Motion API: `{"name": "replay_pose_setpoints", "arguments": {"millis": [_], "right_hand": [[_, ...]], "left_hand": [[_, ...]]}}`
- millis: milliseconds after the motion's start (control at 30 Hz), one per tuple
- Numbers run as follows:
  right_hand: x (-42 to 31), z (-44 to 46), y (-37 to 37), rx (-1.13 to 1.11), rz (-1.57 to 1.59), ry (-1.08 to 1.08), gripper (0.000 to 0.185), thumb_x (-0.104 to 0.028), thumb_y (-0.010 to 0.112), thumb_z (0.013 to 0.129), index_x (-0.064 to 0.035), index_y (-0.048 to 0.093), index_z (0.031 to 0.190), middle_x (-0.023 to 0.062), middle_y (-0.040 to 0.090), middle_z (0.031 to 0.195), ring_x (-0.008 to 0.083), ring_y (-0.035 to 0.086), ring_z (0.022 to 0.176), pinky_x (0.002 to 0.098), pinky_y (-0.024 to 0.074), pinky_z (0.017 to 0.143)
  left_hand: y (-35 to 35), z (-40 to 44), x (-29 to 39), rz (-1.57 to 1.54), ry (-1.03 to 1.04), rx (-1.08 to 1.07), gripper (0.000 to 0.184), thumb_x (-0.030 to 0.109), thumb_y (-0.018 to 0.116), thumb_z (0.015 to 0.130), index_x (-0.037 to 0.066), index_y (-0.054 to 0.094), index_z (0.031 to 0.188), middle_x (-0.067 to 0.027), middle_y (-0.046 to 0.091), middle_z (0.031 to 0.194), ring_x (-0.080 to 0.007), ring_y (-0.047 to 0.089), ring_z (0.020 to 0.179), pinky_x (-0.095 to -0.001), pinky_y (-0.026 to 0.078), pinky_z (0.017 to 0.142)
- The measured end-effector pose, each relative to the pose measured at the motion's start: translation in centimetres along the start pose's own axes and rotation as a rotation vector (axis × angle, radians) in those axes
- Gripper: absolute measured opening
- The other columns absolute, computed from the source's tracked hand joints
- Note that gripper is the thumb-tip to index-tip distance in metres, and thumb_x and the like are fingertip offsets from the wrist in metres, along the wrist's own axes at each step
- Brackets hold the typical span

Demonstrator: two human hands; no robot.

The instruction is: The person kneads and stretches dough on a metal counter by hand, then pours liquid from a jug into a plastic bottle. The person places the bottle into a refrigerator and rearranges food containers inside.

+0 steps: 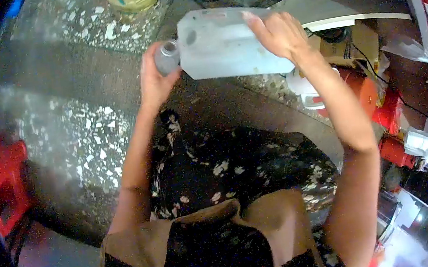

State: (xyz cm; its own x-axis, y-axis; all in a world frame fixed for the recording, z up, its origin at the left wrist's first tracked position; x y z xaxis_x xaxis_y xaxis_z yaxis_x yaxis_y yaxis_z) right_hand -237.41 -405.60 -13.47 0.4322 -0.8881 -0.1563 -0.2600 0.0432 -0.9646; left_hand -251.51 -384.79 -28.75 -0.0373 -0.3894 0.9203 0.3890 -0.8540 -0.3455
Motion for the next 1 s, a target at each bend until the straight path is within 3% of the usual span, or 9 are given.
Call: {"name": "replay_pose_setpoints", "arguments": {"millis": [33,133,233,367,633,1000], "right_hand": [[-2.0,0.2,-0.3,-0.089,-0.034,-0.004,0.065,-0.049,0.035,0.087,0.0048,0.058,0.06,0.0271,0.056,0.064,0.0451,0.056,0.068,0.0471,0.0449,0.066],[-6.9,0.9,-0.6,-0.049,-0.183,-0.181,0.067,-0.05,0.033,0.089,0.0034,0.059,0.059,0.025,0.057,0.062,0.0435,0.057,0.066,0.0483,0.0458,0.065],[-9.6,1.4,0.0,-0.074,-0.266,-0.186,0.067,-0.051,0.032,0.089,0.0015,0.061,0.06,0.0233,0.058,0.063,0.0413,0.058,0.066,0.0484,0.0466,0.064],[-13.2,1.7,0.7,-0.055,-0.288,-0.25,0.067,-0.051,0.031,0.089,0.0002,0.062,0.06,0.0225,0.06,0.065,0.0402,0.059,0.067,0.0483,0.0467,0.062],[-18.7,2.4,2.0,-0.109,-0.356,-0.323,0.059,-0.054,0.037,0.086,-0.0014,0.064,0.078,0.018,0.063,0.073,0.0348,0.061,0.07,0.0433,0.0492,0.061],[-22.2,3.0,4.1,-0.093,-0.298,-0.466,0.056,-0.053,0.041,0.084,-0.0026,0.064,0.075,0.0174,0.063,0.072,0.0342,0.062,0.068,0.0427,0.0488,0.059]], "left_hand": [[-1.2,-0.2,-0.1,0.009,-0.017,0.0,0.065,0.005,0.07,0.059,0.012,0.043,0.118,-0.0125,0.049,0.112,-0.0327,0.047,0.105,-0.0419,0.038,0.085],[-4.9,0.1,-0.5,0.285,0.06,0.059,0.066,0.004,0.069,0.058,0.014,0.044,0.118,-0.0099,0.05,0.111,-0.0302,0.047,0.105,-0.0414,0.035,0.089],[-7.3,0.1,-1.6,0.417,0.088,0.049,0.068,0.004,0.068,0.057,0.017,0.044,0.119,-0.0096,0.049,0.111,-0.03,0.046,0.106,-0.0417,0.034,0.09],[-9.8,-0.5,-2.5,0.512,0.057,0.064,0.068,0.003,0.068,0.056,0.019,0.045,0.119,-0.0099,0.048,0.112,-0.0301,0.045,0.106,-0.0437,0.032,0.092],[-14.2,-1.3,-4.5,0.68,0.075,0.117,0.07,0.0,0.068,0.054,0.021,0.047,0.117,-0.008,0.05,0.109,-0.0288,0.047,0.105,-0.0434,0.033,0.09],[-16.5,-1.4,-7.1,0.796,0.164,0.115,0.065,-0.002,0.063,0.057,0.023,0.048,0.115,-0.0063,0.05,0.108,-0.027,0.047,0.104,-0.0435,0.032,0.091]]}}
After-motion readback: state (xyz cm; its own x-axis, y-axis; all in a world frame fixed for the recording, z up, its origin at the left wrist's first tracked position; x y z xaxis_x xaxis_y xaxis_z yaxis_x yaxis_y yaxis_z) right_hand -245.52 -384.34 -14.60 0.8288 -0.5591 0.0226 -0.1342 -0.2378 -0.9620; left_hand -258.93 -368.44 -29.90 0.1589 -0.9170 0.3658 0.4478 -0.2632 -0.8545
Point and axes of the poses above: each hand's wrist, its own z-axis towards the middle knuckle, its own y-axis out of the palm, x = y × z, the point moved 2 cm from there along z, towards the middle knuckle
